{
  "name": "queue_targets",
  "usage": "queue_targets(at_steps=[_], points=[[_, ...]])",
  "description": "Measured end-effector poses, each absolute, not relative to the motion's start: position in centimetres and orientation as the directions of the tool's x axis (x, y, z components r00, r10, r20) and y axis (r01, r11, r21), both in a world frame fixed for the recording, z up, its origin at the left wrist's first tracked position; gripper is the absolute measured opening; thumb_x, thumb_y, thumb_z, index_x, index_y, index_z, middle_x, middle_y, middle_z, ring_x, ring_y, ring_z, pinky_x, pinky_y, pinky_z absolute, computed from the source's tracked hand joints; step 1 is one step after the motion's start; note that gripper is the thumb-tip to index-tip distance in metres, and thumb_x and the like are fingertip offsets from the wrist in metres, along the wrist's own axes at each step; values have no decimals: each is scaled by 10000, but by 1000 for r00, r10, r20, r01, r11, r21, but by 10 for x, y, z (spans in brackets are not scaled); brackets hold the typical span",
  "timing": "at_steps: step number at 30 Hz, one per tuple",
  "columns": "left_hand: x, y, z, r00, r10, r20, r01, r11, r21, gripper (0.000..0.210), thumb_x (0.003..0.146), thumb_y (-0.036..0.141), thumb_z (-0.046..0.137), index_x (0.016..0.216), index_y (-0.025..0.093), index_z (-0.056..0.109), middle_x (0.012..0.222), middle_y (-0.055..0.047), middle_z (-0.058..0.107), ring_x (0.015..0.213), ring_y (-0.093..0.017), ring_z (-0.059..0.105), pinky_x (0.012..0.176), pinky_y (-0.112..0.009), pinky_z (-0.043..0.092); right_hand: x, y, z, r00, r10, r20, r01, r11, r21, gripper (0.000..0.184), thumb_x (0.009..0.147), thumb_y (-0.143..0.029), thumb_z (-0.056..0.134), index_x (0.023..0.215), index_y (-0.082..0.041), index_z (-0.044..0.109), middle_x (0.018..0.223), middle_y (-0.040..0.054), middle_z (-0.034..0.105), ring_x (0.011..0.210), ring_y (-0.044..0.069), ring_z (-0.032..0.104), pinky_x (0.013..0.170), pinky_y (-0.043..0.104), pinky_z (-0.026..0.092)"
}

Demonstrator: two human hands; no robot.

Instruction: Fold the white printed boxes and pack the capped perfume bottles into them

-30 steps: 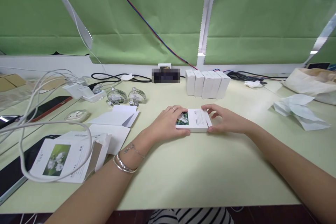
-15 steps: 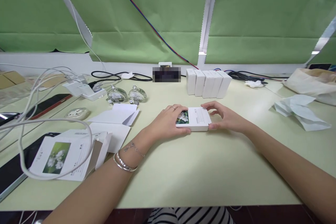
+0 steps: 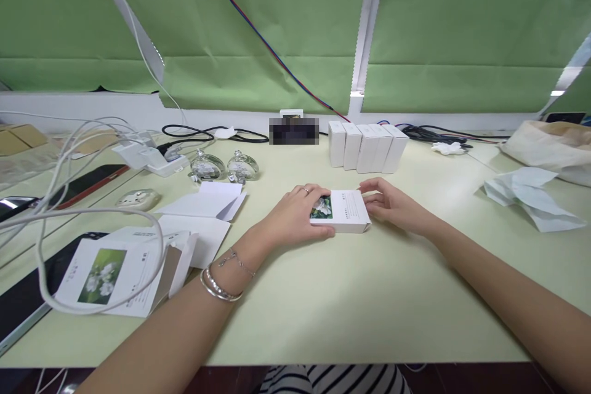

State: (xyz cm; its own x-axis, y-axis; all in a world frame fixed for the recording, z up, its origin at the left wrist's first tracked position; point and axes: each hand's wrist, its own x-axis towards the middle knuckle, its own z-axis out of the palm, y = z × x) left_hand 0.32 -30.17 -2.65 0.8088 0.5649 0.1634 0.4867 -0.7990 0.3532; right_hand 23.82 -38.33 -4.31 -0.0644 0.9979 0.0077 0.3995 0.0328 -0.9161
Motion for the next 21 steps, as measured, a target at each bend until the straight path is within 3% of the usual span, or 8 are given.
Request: queue_targets(at_steps=[3, 10, 13, 17, 21], points=[[3, -302, -26, 812, 558, 168, 477, -802, 360, 649, 688, 465, 661, 1246, 203, 455, 1254, -78, 503, 1145, -269, 458, 955, -403, 404, 234, -380, -49, 34, 999, 37, 456, 17, -890, 302, 783, -283, 552, 1054, -240, 425, 1151, 94, 586, 1023, 218, 611, 872, 442, 511], [2, -302, -28, 823, 543, 163, 463, -810, 360, 647, 688, 473, 657, 1243, 210, 454, 1257, -77, 501, 1137, -272, 457, 943, -405, 410, 235, -379, -53, 34, 991, 128, 565, 87, -820, 325, 786, -357, 564, 1067, -223, 468, 1084, 79, 608, 940, 197, 623, 879, 428, 509], [4, -303, -28, 818, 553, 158, 472, -803, 364, 644, 691, 484, 651, 1244, 220, 454, 1255, -76, 503, 1139, -276, 459, 941, -414, 412, 235, -383, -50, -19, 983, 182, 642, 152, -751, 363, 824, -376, 512, 1159, -253, 443, 1227, 82, 551, 1120, 241, 547, 963, 479, 448], [7, -306, -30, 819, 546, 175, 462, -809, 363, 663, 697, 492, 649, 1267, 219, 446, 1279, -81, 493, 1185, -272, 439, 973, -413, 400, 225, -391, -42, -183, 972, 149, 700, 235, -674, 619, 828, -467, 502, 1374, -297, 264, 1479, 69, 305, 1332, 295, 331, 1045, 505, 352], [8, -309, -34, 826, 539, 164, 458, -812, 361, 707, 734, 506, 617, 1333, 212, 386, 1401, -93, 408, 1322, -276, 319, 1076, -436, 304, 223, -391, -36, -301, 944, 131, 839, 328, -434, 673, 753, -409, 573, 1366, -282, 326, 1402, 98, 394, 1303, 337, 334, 1039, 530, 323]])
